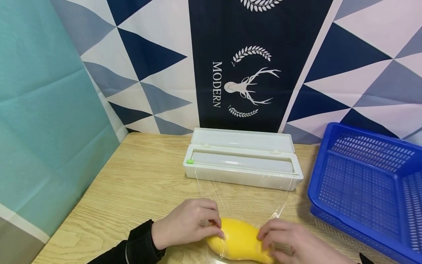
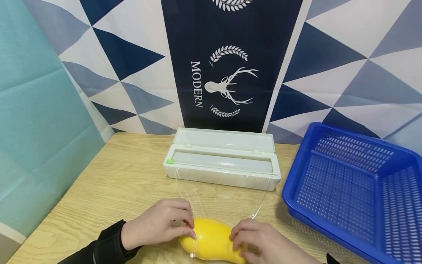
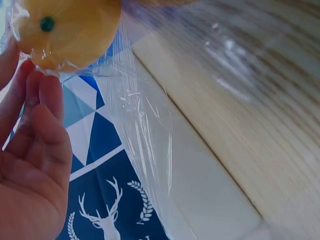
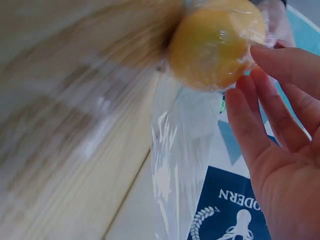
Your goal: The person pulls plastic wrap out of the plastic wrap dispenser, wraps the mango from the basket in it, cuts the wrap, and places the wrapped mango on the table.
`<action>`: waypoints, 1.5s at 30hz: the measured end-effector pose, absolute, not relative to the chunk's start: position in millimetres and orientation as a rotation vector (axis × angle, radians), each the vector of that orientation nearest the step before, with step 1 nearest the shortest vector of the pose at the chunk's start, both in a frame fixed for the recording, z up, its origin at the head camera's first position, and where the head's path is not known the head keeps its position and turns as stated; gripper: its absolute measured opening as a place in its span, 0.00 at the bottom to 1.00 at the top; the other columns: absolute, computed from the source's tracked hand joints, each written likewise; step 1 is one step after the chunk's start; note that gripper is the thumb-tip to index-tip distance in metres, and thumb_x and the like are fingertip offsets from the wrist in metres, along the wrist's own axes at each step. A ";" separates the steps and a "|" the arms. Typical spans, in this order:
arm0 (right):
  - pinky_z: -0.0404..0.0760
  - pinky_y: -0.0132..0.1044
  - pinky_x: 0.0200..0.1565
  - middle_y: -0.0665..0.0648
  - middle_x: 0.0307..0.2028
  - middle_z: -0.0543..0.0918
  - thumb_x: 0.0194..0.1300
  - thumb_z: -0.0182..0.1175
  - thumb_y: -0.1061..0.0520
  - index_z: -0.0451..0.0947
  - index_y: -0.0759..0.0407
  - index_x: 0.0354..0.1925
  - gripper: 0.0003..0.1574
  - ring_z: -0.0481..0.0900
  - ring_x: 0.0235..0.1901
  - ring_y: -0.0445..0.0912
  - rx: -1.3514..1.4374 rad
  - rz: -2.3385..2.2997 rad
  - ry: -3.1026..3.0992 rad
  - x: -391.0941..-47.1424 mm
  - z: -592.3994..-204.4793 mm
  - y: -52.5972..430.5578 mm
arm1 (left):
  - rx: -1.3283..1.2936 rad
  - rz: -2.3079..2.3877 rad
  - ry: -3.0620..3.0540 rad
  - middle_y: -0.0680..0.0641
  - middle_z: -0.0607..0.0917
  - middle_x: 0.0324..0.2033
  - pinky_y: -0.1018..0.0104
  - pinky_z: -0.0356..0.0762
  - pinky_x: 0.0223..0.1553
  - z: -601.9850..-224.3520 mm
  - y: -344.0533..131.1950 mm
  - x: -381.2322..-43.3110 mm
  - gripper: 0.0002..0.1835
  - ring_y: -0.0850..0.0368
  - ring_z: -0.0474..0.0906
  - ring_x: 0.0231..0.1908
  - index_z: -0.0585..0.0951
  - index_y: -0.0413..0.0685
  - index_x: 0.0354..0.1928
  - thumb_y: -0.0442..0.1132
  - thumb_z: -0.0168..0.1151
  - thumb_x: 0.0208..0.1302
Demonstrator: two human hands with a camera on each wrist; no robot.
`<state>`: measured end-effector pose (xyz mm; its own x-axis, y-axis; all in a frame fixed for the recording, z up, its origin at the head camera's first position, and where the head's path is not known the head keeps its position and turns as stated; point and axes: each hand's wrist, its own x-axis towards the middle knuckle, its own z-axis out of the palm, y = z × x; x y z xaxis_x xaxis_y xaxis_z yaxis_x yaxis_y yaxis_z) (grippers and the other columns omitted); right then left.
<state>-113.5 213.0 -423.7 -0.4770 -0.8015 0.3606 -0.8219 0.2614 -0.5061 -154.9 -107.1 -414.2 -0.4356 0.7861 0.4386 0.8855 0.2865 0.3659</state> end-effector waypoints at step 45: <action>0.84 0.45 0.46 0.49 0.61 0.80 0.75 0.51 0.37 0.78 0.55 0.63 0.32 0.83 0.52 0.45 1.012 0.515 -2.933 -103.6 -421.3 201.1 | -1.703 -0.421 -2.582 0.49 0.78 0.63 0.70 0.73 0.58 -394.7 -119.7 -146.2 0.38 0.61 0.75 0.59 0.77 0.48 0.65 0.64 0.66 0.59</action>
<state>-103.6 201.1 -421.3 -0.7930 -0.6006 0.1022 -0.5995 0.7394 -0.3064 -146.2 -119.7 -394.7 -0.4046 0.8997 0.1639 0.9051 0.3685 0.2121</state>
